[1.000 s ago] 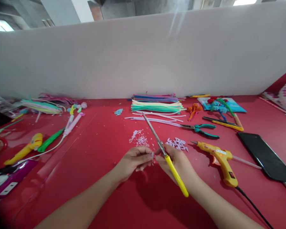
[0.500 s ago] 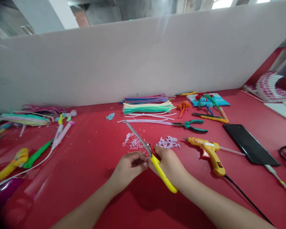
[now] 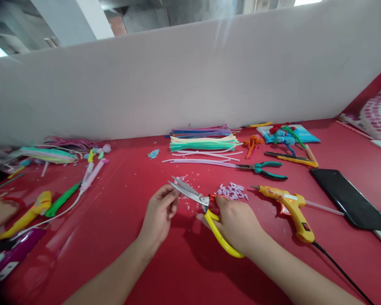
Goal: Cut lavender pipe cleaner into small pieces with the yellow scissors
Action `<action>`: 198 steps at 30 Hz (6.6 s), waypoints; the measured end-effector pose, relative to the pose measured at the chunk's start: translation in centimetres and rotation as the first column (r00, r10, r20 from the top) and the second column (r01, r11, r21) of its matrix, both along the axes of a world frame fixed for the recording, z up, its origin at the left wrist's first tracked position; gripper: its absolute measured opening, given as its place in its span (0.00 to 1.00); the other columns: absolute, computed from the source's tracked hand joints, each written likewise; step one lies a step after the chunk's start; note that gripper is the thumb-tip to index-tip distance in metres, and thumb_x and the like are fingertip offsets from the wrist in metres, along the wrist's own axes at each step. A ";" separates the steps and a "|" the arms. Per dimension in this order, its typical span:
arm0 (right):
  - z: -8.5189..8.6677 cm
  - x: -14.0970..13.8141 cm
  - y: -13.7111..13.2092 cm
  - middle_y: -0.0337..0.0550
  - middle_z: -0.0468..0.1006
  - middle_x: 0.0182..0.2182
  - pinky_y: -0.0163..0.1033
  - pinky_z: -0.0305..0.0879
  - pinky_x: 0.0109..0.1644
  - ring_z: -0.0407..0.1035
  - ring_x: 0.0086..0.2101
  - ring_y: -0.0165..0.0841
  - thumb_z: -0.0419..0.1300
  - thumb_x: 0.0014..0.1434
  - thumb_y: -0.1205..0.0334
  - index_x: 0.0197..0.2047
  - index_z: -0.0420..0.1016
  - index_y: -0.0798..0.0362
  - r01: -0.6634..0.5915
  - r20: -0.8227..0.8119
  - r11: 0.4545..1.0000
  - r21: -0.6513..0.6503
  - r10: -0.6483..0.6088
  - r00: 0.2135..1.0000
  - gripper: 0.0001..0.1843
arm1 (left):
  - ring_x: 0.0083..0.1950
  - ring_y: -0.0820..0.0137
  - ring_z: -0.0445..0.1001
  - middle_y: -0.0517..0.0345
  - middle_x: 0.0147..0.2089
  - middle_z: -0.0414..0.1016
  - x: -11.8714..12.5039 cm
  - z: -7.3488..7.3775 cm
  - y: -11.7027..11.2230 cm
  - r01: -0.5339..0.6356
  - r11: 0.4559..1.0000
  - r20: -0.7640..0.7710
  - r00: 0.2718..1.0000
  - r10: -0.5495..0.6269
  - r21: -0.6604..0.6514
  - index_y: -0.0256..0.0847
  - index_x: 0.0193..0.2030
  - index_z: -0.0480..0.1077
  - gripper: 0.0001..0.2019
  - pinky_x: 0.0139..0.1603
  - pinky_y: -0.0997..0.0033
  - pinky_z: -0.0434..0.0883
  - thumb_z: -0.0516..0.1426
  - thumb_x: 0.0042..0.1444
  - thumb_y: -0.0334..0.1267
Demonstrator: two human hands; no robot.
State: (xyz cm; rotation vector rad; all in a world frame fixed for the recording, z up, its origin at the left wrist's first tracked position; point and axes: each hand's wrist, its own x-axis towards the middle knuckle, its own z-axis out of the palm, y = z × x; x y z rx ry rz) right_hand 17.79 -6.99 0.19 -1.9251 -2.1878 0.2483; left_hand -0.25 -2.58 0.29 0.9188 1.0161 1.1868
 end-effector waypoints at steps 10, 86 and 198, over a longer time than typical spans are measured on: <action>-0.2 -0.4 -0.1 0.40 0.69 0.17 0.33 0.39 0.22 0.63 0.19 0.31 0.44 0.52 0.44 0.26 0.59 0.52 -0.048 0.072 0.999 -0.014 0.049 0.996 0.19 | 0.16 0.85 0.54 0.64 0.22 0.64 -0.1 0.0 -0.1 -0.021 0.999 0.083 0.996 0.019 0.026 0.36 0.28 0.65 0.06 0.13 0.83 0.47 0.57 0.44 0.36; 1.0 0.3 0.2 0.36 0.64 0.17 0.32 0.44 0.22 0.58 0.19 0.26 0.52 0.47 0.48 0.25 0.60 0.53 0.050 -0.144 0.999 0.015 -0.047 0.988 0.15 | 0.16 0.82 0.54 0.66 0.18 0.59 0.7 0.1 -0.8 0.207 0.978 -0.158 0.965 -0.210 -0.035 0.37 0.28 0.64 0.07 0.14 0.82 0.50 0.57 0.44 0.38; -0.4 -0.7 -0.4 0.40 0.70 0.18 0.34 0.40 0.22 0.63 0.19 0.31 0.44 0.52 0.44 0.27 0.60 0.52 -0.004 0.128 1.000 -0.014 0.006 0.992 0.18 | 0.17 0.82 0.57 0.67 0.17 0.59 0.2 -0.1 -0.6 0.000 1.000 0.021 1.000 0.000 0.010 0.38 0.25 0.63 0.03 0.16 0.82 0.54 0.55 0.45 0.34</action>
